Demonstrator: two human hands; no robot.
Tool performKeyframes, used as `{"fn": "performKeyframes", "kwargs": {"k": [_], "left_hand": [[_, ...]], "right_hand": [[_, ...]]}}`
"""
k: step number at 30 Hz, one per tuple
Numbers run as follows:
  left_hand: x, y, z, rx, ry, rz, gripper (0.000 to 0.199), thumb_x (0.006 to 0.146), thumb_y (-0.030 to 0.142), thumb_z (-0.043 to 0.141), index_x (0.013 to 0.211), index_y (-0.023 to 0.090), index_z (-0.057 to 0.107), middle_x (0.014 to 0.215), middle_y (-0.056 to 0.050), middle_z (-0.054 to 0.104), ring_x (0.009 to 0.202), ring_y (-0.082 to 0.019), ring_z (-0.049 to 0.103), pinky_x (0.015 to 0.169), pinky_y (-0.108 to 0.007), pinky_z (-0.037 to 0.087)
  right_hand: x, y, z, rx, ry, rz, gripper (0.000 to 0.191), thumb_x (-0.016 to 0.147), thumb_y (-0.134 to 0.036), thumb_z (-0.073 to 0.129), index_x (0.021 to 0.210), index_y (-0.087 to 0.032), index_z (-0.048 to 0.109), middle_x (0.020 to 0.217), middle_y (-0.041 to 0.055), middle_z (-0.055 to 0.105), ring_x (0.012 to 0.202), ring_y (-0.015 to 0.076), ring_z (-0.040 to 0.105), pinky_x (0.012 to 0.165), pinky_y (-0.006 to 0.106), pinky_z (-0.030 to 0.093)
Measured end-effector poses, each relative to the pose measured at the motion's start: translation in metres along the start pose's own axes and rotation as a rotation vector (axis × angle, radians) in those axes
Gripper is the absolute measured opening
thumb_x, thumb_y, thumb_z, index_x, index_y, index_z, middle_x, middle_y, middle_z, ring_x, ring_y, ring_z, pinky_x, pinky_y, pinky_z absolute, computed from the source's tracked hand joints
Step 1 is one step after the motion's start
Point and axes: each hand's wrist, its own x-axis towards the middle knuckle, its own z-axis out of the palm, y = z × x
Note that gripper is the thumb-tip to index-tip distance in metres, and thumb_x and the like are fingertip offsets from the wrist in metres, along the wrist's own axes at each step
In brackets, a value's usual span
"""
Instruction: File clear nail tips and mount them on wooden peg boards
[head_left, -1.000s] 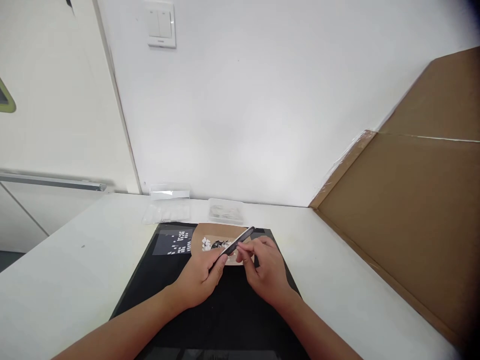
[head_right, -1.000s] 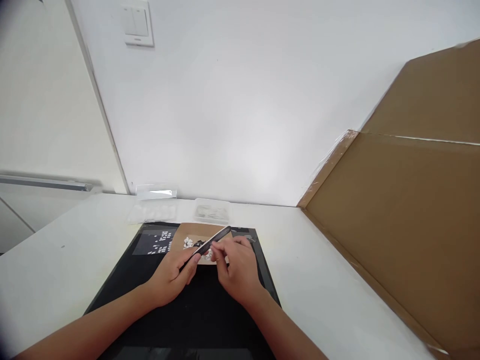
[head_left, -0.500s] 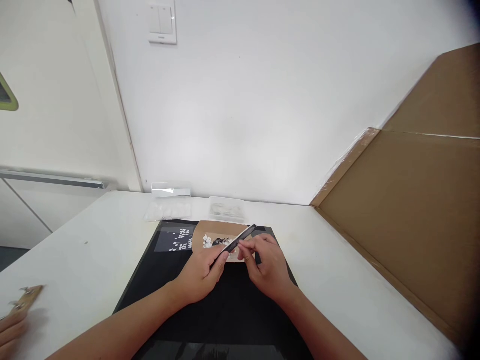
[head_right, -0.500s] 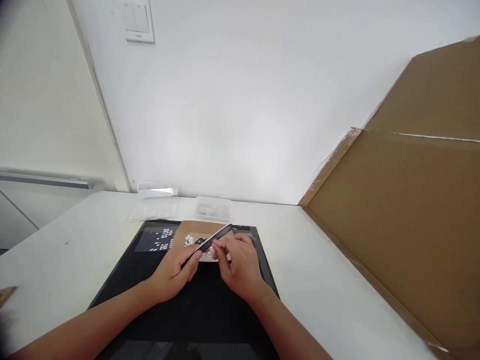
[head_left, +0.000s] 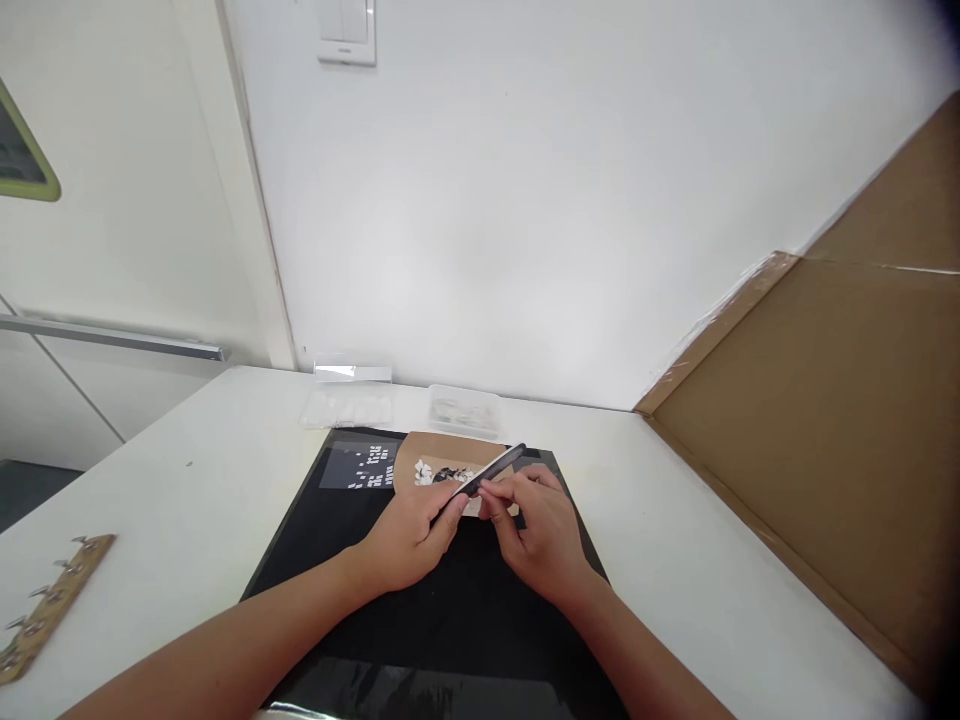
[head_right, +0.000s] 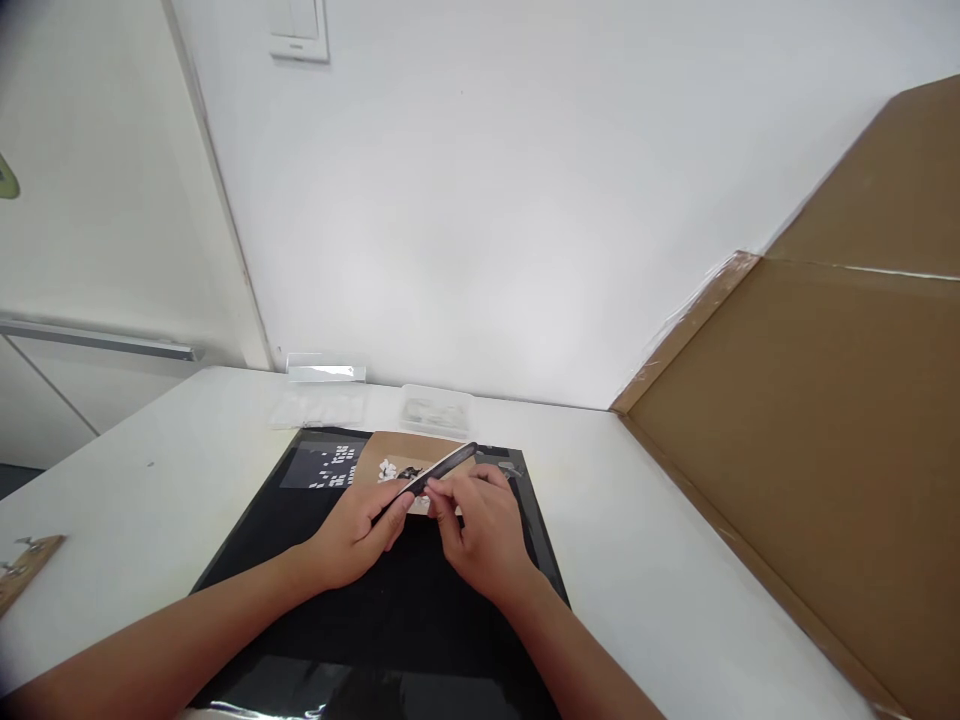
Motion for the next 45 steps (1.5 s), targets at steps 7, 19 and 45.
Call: {"fn": "performKeyframes", "kwargs": {"k": [7, 19, 45], "left_hand": [[0.000, 0.000, 0.001, 0.010, -0.002, -0.016, 0.033, 0.110, 0.033, 0.037, 0.097, 0.018, 0.063, 0.064, 0.002, 0.058, 0.060, -0.014, 0.055, 0.064, -0.026, 0.043], [0.002, -0.001, -0.001, 0.099, 0.028, 0.026, 0.031, 0.110, 0.031, 0.038, 0.107, 0.019, 0.067, 0.100, -0.006, 0.075, 0.094, -0.020, 0.070, 0.086, -0.029, 0.051], [0.015, -0.032, -0.034, 0.919, 0.221, 0.035, 0.036, 0.107, 0.035, 0.043, 0.137, 0.018, 0.056, 0.104, -0.010, 0.071, 0.091, -0.025, 0.070, 0.074, -0.034, 0.051]], "right_hand": [[0.002, 0.006, -0.004, -0.073, 0.143, 0.151, 0.006, 0.101, -0.023, 0.059, 0.099, -0.025, 0.065, 0.074, -0.0035, 0.073, 0.064, 0.0163, 0.066, 0.079, 0.038, 0.047], [0.002, 0.004, -0.004, -0.005, 0.028, 0.022, 0.007, 0.099, -0.020, 0.060, 0.104, -0.025, 0.062, 0.073, -0.0036, 0.073, 0.066, 0.0172, 0.068, 0.080, 0.039, 0.048], [0.002, 0.043, -0.006, 0.126, 0.189, 0.745, 0.027, 0.104, -0.036, 0.036, 0.107, -0.025, 0.060, 0.098, 0.0047, 0.068, 0.084, 0.0219, 0.065, 0.077, 0.037, 0.049]]}}
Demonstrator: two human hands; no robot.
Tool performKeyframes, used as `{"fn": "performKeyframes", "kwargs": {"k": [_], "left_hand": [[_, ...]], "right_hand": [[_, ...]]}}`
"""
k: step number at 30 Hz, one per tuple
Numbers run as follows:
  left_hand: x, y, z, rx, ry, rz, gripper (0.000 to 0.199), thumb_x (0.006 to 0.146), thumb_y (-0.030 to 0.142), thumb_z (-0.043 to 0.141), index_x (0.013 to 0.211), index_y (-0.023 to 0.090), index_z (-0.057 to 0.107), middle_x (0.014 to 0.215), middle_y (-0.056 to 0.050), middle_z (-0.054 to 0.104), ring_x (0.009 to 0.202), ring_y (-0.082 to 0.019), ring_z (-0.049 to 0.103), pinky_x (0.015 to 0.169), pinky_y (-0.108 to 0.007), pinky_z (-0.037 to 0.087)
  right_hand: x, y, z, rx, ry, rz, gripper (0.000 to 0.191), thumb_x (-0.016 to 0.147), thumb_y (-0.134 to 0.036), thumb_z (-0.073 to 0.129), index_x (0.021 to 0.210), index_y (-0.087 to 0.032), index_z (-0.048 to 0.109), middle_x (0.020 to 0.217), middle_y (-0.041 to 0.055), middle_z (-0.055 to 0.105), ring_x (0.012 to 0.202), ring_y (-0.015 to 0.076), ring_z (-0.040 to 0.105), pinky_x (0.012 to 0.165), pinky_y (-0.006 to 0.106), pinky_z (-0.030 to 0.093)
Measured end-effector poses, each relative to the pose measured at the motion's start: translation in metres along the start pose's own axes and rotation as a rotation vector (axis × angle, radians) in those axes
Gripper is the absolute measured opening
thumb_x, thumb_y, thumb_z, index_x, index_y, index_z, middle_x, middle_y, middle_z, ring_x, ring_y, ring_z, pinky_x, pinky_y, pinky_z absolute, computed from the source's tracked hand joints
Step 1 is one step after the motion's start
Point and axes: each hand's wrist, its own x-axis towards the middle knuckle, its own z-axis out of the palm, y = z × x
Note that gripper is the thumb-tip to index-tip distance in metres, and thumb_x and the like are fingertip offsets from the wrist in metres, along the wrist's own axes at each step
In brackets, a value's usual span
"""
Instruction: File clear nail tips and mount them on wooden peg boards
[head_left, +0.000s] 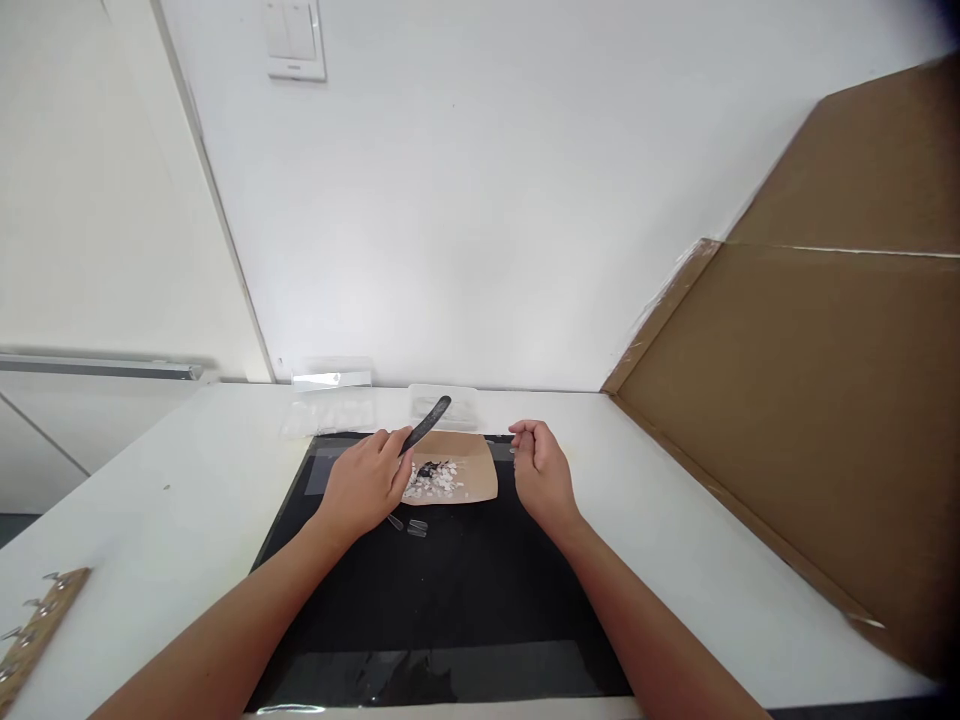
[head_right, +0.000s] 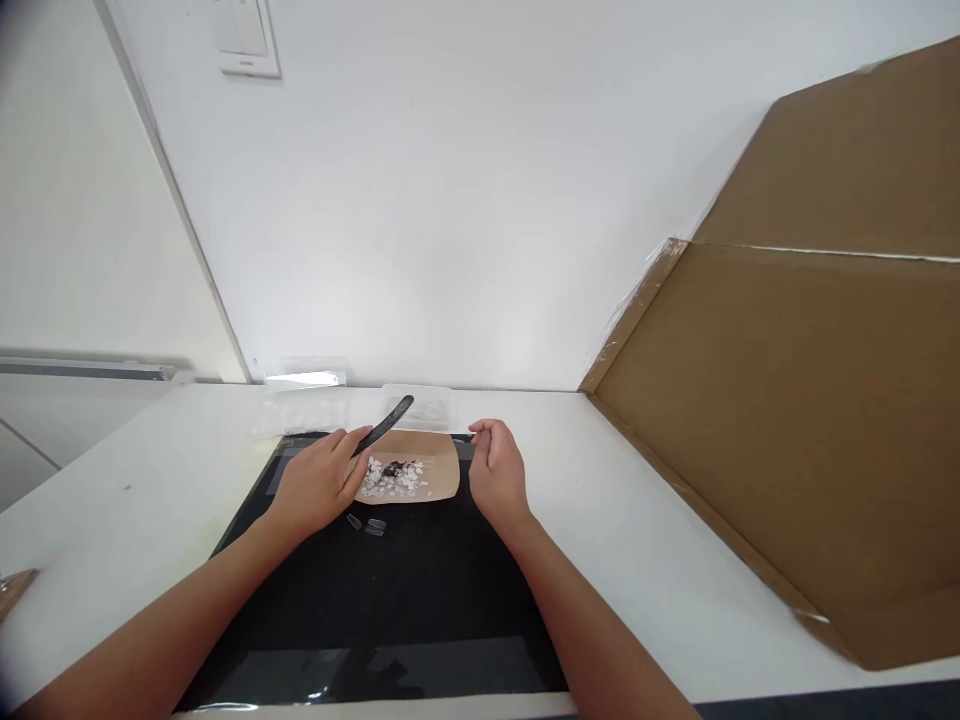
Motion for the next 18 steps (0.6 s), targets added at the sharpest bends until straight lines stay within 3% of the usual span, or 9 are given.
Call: {"fn": "performKeyframes", "kwargs": {"k": [8, 18], "left_hand": [[0.0015, -0.0026, 0.0028, -0.088, -0.036, 0.037, 0.038, 0.103, 0.029, 0.050, 0.140, 0.022, 0.056, 0.105, -0.009, 0.060, 0.095, -0.026, 0.064, 0.086, -0.041, 0.052], [-0.0041, -0.0034, 0.0098, -0.106, 0.030, -0.015, 0.035, 0.104, 0.027, 0.053, 0.138, 0.025, 0.057, 0.105, -0.006, 0.061, 0.098, -0.022, 0.066, 0.075, -0.030, 0.055]], "right_hand": [[0.0025, 0.0032, 0.0003, 0.003, -0.011, 0.012, 0.024, 0.101, -0.035, 0.040, 0.102, -0.025, 0.061, 0.100, 0.0057, 0.069, 0.090, 0.0243, 0.064, 0.080, 0.038, 0.048], [0.0047, 0.0053, 0.0019, 0.015, -0.026, -0.015, 0.020, 0.098, -0.035, 0.046, 0.102, -0.024, 0.063, 0.105, 0.0063, 0.071, 0.093, 0.0249, 0.065, 0.083, 0.040, 0.050]]}}
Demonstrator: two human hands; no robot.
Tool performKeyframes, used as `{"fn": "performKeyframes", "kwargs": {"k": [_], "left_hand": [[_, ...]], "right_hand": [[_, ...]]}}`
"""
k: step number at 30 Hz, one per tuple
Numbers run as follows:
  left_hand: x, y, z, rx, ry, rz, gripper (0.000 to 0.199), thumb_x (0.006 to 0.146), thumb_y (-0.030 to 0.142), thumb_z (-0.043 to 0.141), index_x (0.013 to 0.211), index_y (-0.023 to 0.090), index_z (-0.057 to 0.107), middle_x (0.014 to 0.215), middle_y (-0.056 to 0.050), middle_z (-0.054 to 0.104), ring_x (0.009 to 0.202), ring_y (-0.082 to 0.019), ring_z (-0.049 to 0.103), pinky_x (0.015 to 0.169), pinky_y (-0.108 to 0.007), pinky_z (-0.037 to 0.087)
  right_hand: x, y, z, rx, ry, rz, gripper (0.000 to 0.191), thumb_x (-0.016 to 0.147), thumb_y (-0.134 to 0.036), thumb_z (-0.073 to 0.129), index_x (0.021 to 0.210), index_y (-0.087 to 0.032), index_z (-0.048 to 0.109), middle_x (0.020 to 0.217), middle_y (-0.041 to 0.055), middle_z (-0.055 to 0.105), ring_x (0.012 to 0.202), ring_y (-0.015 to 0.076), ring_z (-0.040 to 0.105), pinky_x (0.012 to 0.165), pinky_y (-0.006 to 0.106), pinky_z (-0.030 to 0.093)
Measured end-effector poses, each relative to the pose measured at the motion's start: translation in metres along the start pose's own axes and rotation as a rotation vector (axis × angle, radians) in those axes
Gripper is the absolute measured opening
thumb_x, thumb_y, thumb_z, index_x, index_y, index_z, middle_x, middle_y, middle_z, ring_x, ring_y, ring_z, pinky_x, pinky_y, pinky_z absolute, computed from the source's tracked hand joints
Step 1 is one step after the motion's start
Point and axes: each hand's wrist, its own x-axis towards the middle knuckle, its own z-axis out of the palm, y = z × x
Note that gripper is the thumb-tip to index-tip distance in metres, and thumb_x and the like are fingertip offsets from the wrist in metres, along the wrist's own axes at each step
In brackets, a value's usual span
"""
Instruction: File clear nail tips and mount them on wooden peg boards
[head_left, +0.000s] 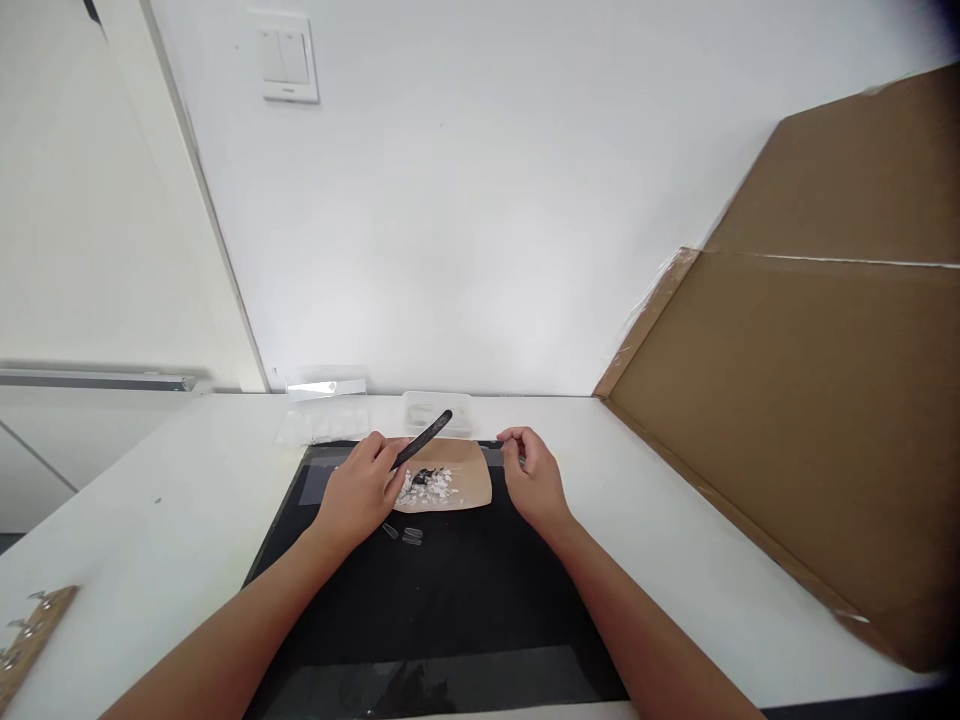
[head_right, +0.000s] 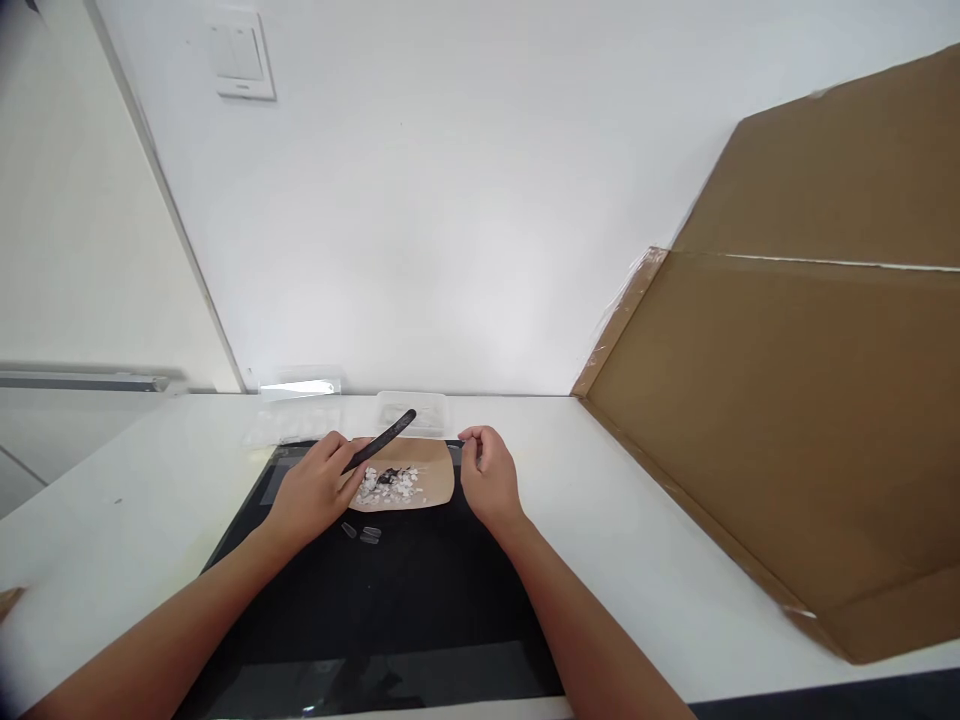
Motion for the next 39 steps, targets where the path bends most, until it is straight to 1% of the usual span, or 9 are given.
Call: {"fn": "performKeyframes", "kwargs": {"k": [6, 11, 14, 16, 20, 26, 30, 34, 39], "left_hand": [[0.000, -0.002, 0.003, 0.015, 0.023, 0.034, 0.035, 0.105, 0.032, 0.054, 0.139, 0.024, 0.057, 0.106, -0.007, 0.062, 0.102, -0.024, 0.064, 0.080, -0.033, 0.057], [0.001, -0.003, 0.002, 0.017, 0.064, 0.040, 0.031, 0.105, 0.038, 0.055, 0.129, 0.021, 0.064, 0.109, -0.010, 0.064, 0.102, -0.025, 0.063, 0.077, -0.033, 0.057], [0.001, -0.003, 0.000, -0.024, 0.118, 0.052, 0.026, 0.105, 0.038, 0.055, 0.120, 0.021, 0.068, 0.106, -0.009, 0.068, 0.102, -0.024, 0.065, 0.078, -0.033, 0.057], [0.002, -0.003, -0.001, -0.056, 0.147, 0.076, 0.023, 0.106, 0.035, 0.055, 0.108, 0.021, 0.072, 0.099, -0.008, 0.071, 0.100, -0.022, 0.066, 0.081, -0.033, 0.057], [0.003, -0.002, -0.003, -0.104, 0.137, 0.119, 0.026, 0.106, 0.031, 0.055, 0.091, 0.022, 0.075, 0.092, -0.005, 0.076, 0.097, -0.020, 0.069, 0.085, -0.033, 0.058], [0.001, -0.006, 0.002, -0.099, 0.167, 0.117, 0.025, 0.105, 0.033, 0.058, 0.096, 0.023, 0.079, 0.092, -0.001, 0.082, 0.108, -0.023, 0.073, 0.089, -0.035, 0.062], [0.000, -0.007, 0.004, -0.086, 0.179, 0.110, 0.026, 0.106, 0.034, 0.057, 0.100, 0.025, 0.080, 0.099, 0.001, 0.083, 0.110, -0.023, 0.075, 0.091, -0.038, 0.064], [0.000, -0.006, 0.005, -0.067, 0.206, 0.106, 0.028, 0.109, 0.032, 0.050, 0.111, 0.029, 0.078, 0.109, 0.003, 0.082, 0.116, -0.021, 0.074, 0.094, -0.036, 0.065], [-0.001, -0.006, 0.008, -0.047, 0.239, 0.117, 0.031, 0.107, 0.021, 0.048, 0.128, 0.027, 0.070, 0.116, -0.002, 0.080, 0.123, -0.024, 0.070, 0.096, -0.040, 0.065]], "right_hand": [[0.001, 0.001, 0.001, -0.002, -0.009, -0.019, 0.020, 0.098, -0.035, 0.047, 0.102, -0.024, 0.063, 0.104, 0.0060, 0.071, 0.092, 0.0246, 0.066, 0.083, 0.040, 0.050], [0.001, 0.001, 0.001, -0.006, -0.014, -0.029, 0.020, 0.097, -0.035, 0.047, 0.102, -0.024, 0.063, 0.102, 0.0062, 0.072, 0.090, 0.0248, 0.065, 0.081, 0.040, 0.051], [0.001, 0.001, 0.000, -0.011, -0.018, -0.030, 0.020, 0.098, -0.035, 0.047, 0.101, -0.024, 0.063, 0.098, 0.0054, 0.071, 0.086, 0.0243, 0.065, 0.079, 0.039, 0.051], [0.001, 0.000, 0.000, -0.014, -0.019, -0.029, 0.020, 0.098, -0.036, 0.046, 0.101, -0.024, 0.062, 0.096, 0.0053, 0.071, 0.085, 0.0242, 0.065, 0.078, 0.039, 0.051], [0.000, -0.002, 0.000, -0.019, -0.026, -0.029, 0.021, 0.098, -0.037, 0.046, 0.102, -0.024, 0.062, 0.095, 0.0056, 0.071, 0.084, 0.0243, 0.065, 0.077, 0.039, 0.051], [0.000, -0.004, -0.001, -0.037, -0.043, -0.033, 0.020, 0.097, -0.036, 0.046, 0.101, -0.024, 0.061, 0.095, 0.0048, 0.071, 0.081, 0.0233, 0.064, 0.074, 0.037, 0.049], [0.000, -0.003, -0.001, -0.040, -0.049, -0.039, 0.019, 0.096, -0.035, 0.046, 0.101, -0.024, 0.061, 0.094, 0.0043, 0.071, 0.080, 0.0230, 0.064, 0.072, 0.036, 0.049], [0.001, -0.001, -0.001, -0.045, -0.054, -0.044, 0.019, 0.096, -0.035, 0.046, 0.101, -0.024, 0.061, 0.093, 0.0040, 0.071, 0.078, 0.0225, 0.064, 0.070, 0.036, 0.049], [0.001, 0.000, -0.001, -0.052, -0.056, -0.047, 0.019, 0.096, -0.035, 0.045, 0.101, -0.025, 0.061, 0.089, 0.0031, 0.070, 0.074, 0.0224, 0.063, 0.066, 0.035, 0.048]]}}
